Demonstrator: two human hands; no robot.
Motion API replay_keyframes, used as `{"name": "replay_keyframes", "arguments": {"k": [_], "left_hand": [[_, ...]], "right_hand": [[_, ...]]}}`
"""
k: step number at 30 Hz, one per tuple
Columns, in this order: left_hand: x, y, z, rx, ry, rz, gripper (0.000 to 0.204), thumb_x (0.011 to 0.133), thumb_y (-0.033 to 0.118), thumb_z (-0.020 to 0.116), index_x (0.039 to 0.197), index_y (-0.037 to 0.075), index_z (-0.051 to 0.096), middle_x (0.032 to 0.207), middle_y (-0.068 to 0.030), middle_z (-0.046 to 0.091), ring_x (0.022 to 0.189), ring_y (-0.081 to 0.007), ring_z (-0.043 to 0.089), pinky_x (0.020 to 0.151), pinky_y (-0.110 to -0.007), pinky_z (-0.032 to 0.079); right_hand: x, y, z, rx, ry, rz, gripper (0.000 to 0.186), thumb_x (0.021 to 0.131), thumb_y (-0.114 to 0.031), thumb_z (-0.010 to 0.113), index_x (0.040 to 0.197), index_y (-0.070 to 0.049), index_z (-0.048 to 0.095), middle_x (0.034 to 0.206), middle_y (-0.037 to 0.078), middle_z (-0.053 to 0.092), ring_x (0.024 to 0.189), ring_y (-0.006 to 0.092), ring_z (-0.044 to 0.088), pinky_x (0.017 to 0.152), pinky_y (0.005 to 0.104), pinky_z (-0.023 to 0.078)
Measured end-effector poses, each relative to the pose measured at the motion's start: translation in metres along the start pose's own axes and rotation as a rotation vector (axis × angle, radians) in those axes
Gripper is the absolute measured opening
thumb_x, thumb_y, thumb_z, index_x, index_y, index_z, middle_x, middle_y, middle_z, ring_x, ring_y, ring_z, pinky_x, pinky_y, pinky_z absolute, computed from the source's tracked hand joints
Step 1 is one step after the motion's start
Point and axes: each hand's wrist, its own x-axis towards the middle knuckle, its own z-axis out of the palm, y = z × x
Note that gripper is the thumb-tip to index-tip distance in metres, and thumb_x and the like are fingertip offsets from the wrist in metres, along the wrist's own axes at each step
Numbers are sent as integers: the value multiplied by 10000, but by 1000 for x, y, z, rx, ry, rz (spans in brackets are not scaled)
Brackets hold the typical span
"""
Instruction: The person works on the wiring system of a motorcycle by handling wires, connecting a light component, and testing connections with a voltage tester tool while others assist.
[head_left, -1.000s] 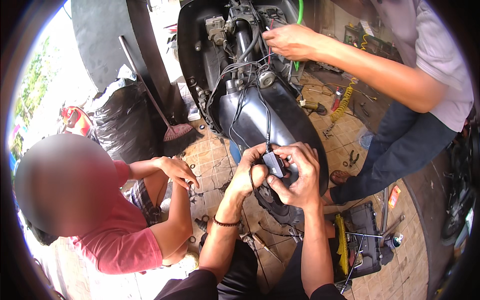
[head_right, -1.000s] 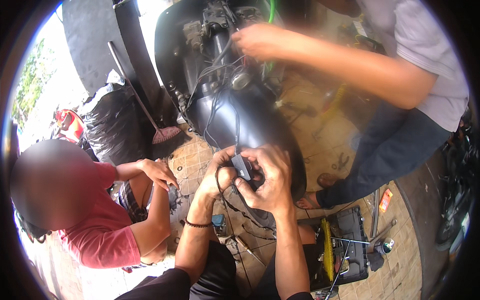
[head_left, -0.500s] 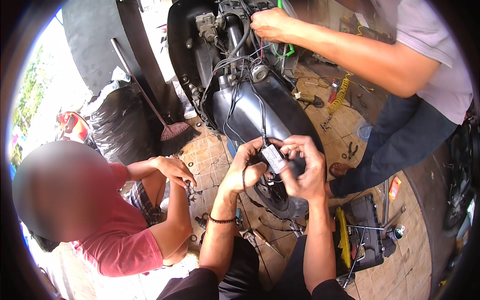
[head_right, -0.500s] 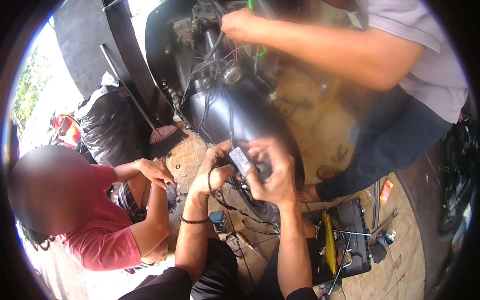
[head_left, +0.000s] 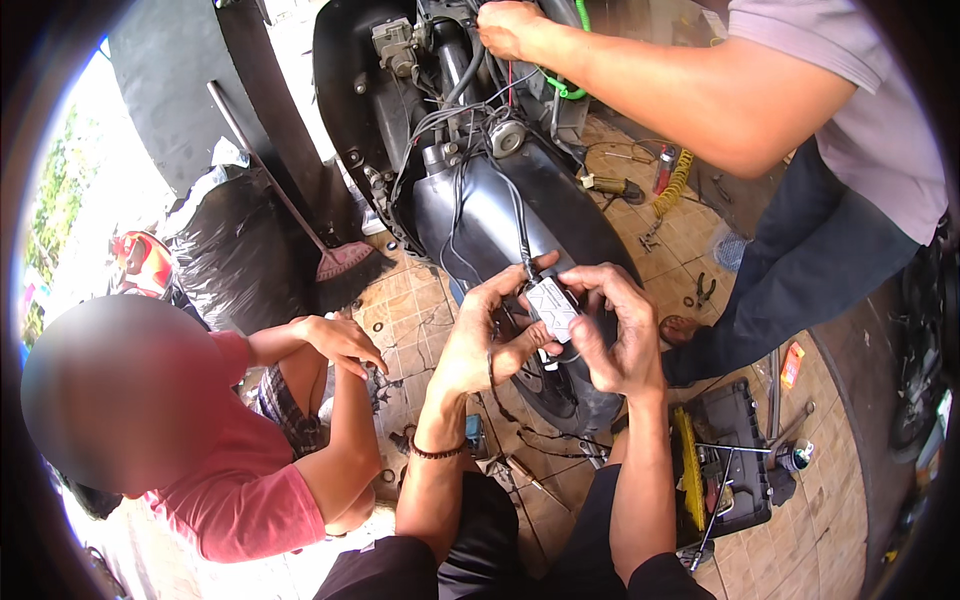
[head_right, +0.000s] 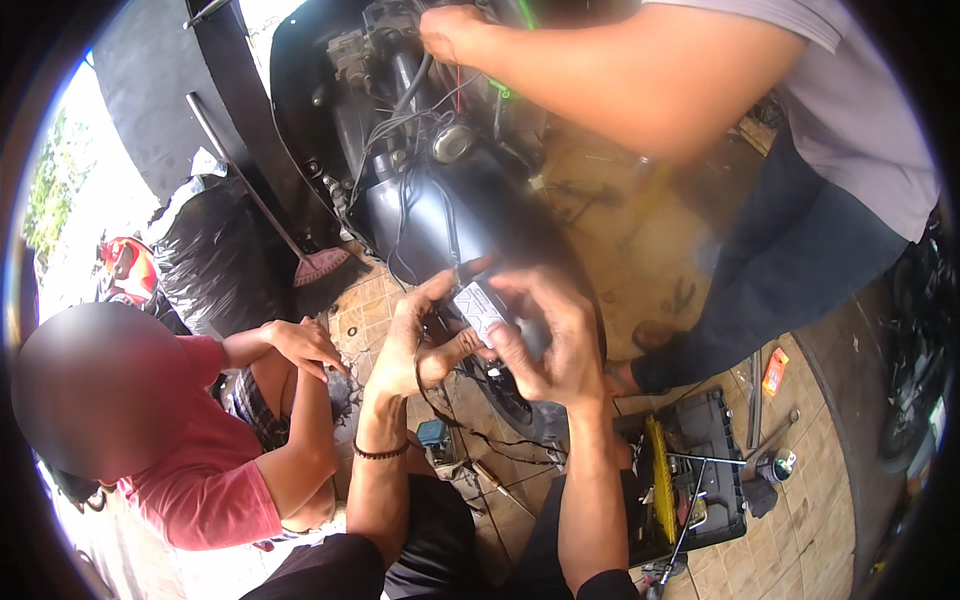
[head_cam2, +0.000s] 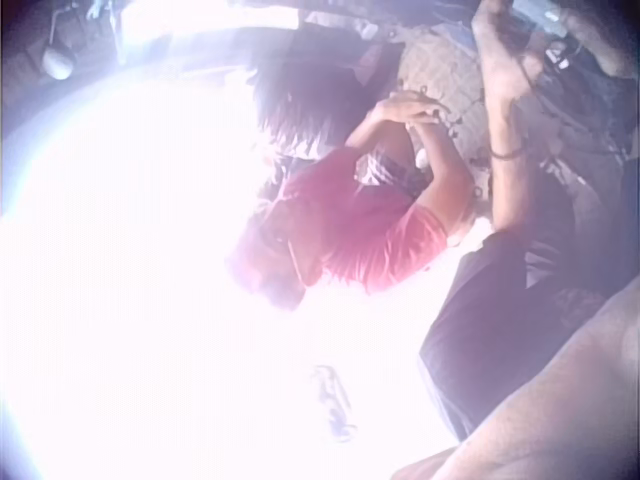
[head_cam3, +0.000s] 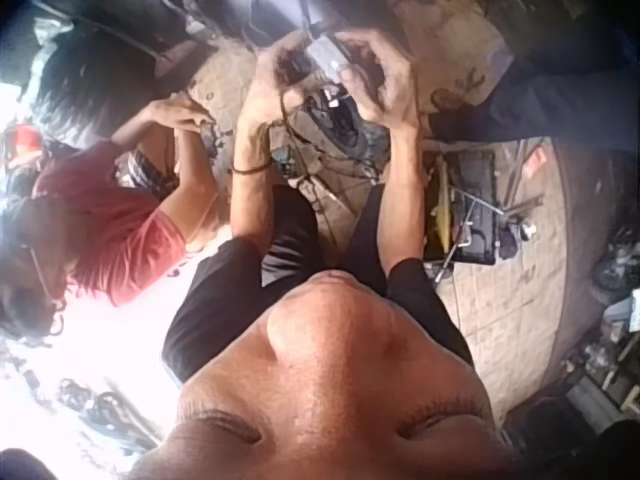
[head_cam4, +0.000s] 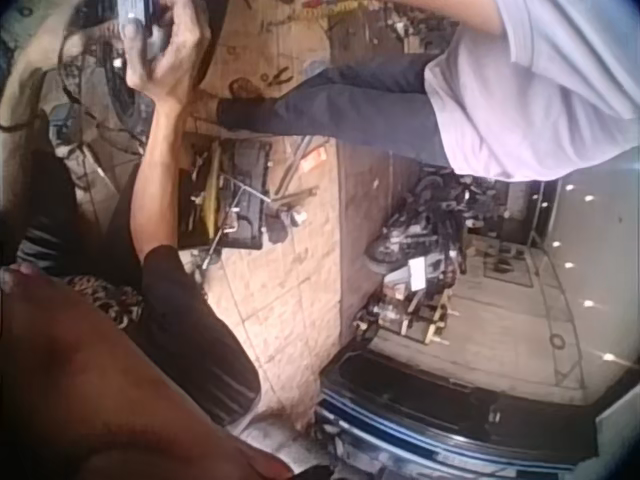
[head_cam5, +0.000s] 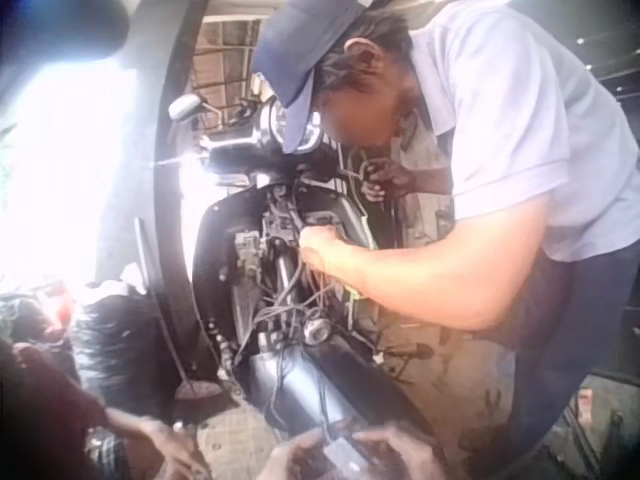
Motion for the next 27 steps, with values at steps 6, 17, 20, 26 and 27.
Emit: {"name": "replay_keyframes", "arguments": {"k": [6,17,20,26,27], "left_hand": [[2,-3,-2,110,12,196,606,978,-44,707,1554,-59,517,1241,-139,723,1095,-171,695,958,-327,581],[19,-49,-7,-184,387,136,139,1017,23,746,1100,14,635,946,-84,757,610,-104,655,468,-224,502],[26,-60,5,-287,485,122,251,1001,3,754,1165,35,567,901,-72,739,557,-80,617,419,-205,445],[19,-59,-8,-501,345,134,585,932,-50,784,1355,82,401,969,-119,740,623,-135,678,499,-260,553],[19,-58,-10,-559,303,118,650,915,-60,789,1387,97,370,994,-135,740,660,-160,708,545,-283,599]], "right_hand": [[2,2,11,-216,18,-24,386,904,-200,799,1215,5,699,1064,165,733,958,327,684,870,417,534],[4,3,3,-25,-48,-39,371,827,-218,862,1103,-13,722,1116,128,717,1087,212,672,925,343,522],[6,-2,7,-71,-23,-91,401,783,-211,894,1094,-23,724,1241,153,715,1214,250,656,961,375,501],[13,4,-8,-109,-189,-178,313,851,-56,768,1163,-53,761,1271,115,758,1147,295,681,1021,396,458],[11,5,-6,-113,-183,-177,313,851,-56,768,1163,-53,761,1271,115,758,1147,295,681,1021,396,458]]}}
